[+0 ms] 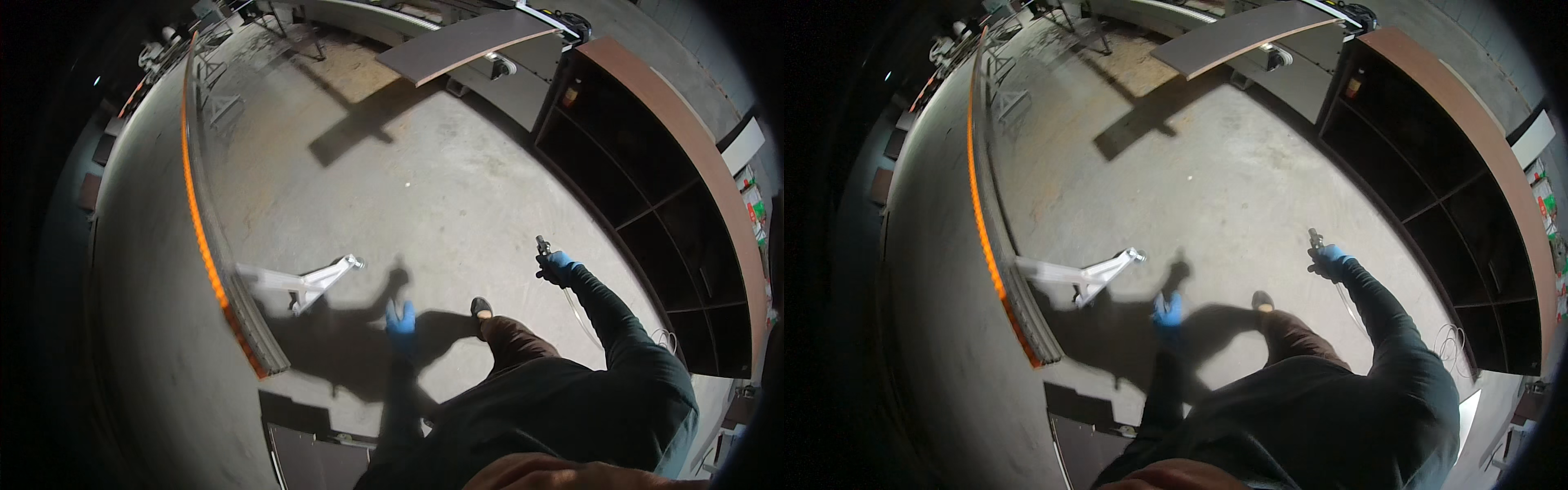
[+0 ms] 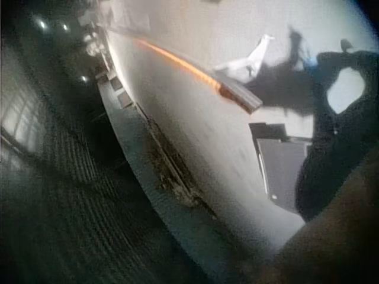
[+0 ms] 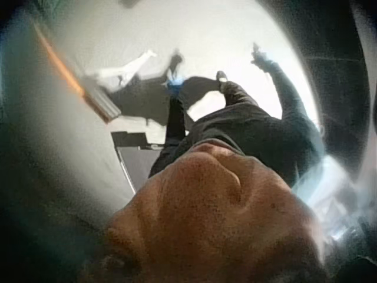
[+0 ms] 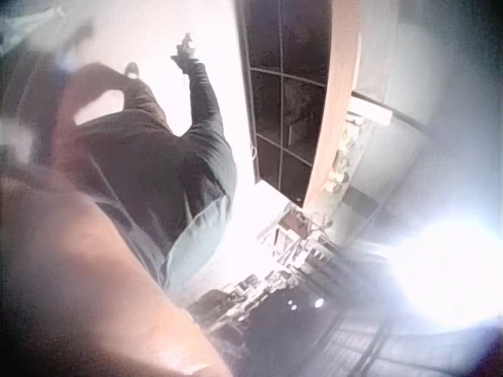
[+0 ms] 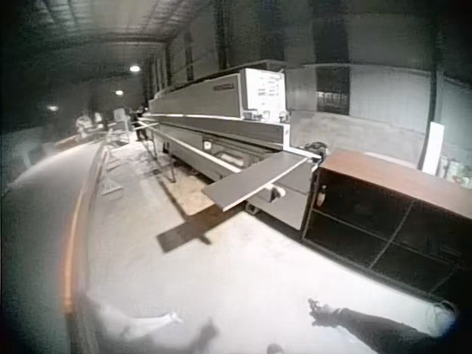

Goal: The person picks up and places several flat panels of different colors on a workbench, then moves to a cabinet and uses a handheld air nozzle to blow dust from its surface and interior. The person continues to handle panels and use the air nozzle on a machine.

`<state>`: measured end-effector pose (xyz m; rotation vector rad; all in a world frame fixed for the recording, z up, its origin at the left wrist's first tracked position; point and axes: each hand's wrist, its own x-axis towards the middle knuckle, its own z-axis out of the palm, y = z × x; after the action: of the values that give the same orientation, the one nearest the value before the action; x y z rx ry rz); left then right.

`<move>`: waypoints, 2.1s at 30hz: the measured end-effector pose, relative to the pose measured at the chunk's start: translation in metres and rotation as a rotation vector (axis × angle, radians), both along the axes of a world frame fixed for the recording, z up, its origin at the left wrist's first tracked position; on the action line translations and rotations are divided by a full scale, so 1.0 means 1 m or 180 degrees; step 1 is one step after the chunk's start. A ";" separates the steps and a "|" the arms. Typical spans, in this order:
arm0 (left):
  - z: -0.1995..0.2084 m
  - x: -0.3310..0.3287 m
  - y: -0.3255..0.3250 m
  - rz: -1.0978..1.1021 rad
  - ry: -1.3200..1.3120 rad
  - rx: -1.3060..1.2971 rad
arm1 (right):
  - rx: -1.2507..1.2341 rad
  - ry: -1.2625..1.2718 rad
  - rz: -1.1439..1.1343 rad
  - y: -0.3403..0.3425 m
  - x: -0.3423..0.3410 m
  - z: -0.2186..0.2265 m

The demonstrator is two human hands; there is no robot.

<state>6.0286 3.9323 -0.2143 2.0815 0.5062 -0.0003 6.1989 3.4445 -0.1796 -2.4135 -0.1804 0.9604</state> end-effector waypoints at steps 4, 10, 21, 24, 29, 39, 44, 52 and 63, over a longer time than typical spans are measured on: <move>0.097 0.280 -0.042 0.0522 -0.0012 -0.2096 | 0.0780 -0.0813 0.0015 -0.077 0.101 0.039; 0.160 0.570 -0.081 0.0786 -0.0227 -0.2652 | 0.2072 -0.0194 -0.1802 -0.085 0.304 0.140; 0.159 0.730 -0.112 0.0844 -0.0501 -0.3005 | 0.1091 0.1383 -0.0444 0.072 0.629 0.259; 0.162 0.732 -0.106 0.0554 -0.0418 -0.2981 | -0.0172 -0.0966 0.1249 -0.052 0.738 0.263; 0.158 0.744 -0.099 0.1157 -0.0332 -0.2128 | -0.1183 -0.1608 0.0175 -0.236 0.820 0.245; 0.155 0.717 -0.207 0.4276 -0.0805 -0.3385 | 0.2997 -0.0249 -0.3808 -0.306 0.840 0.158; 0.117 0.789 -0.335 0.1955 -0.1588 -0.3114 | 0.3720 0.0007 -0.3937 -0.289 0.885 0.121; 0.127 0.805 -0.354 0.1965 -0.1693 -0.3099 | 0.4819 0.0465 -0.3929 -0.282 0.884 0.136; 0.186 0.546 -0.373 0.1305 -0.2052 0.1047 | 0.4459 0.1859 -0.3120 -0.294 0.710 0.127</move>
<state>6.5745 3.5593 -0.0285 2.0952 0.5384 1.0161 6.9085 3.1509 -0.0527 -0.6875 0.3971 0.6114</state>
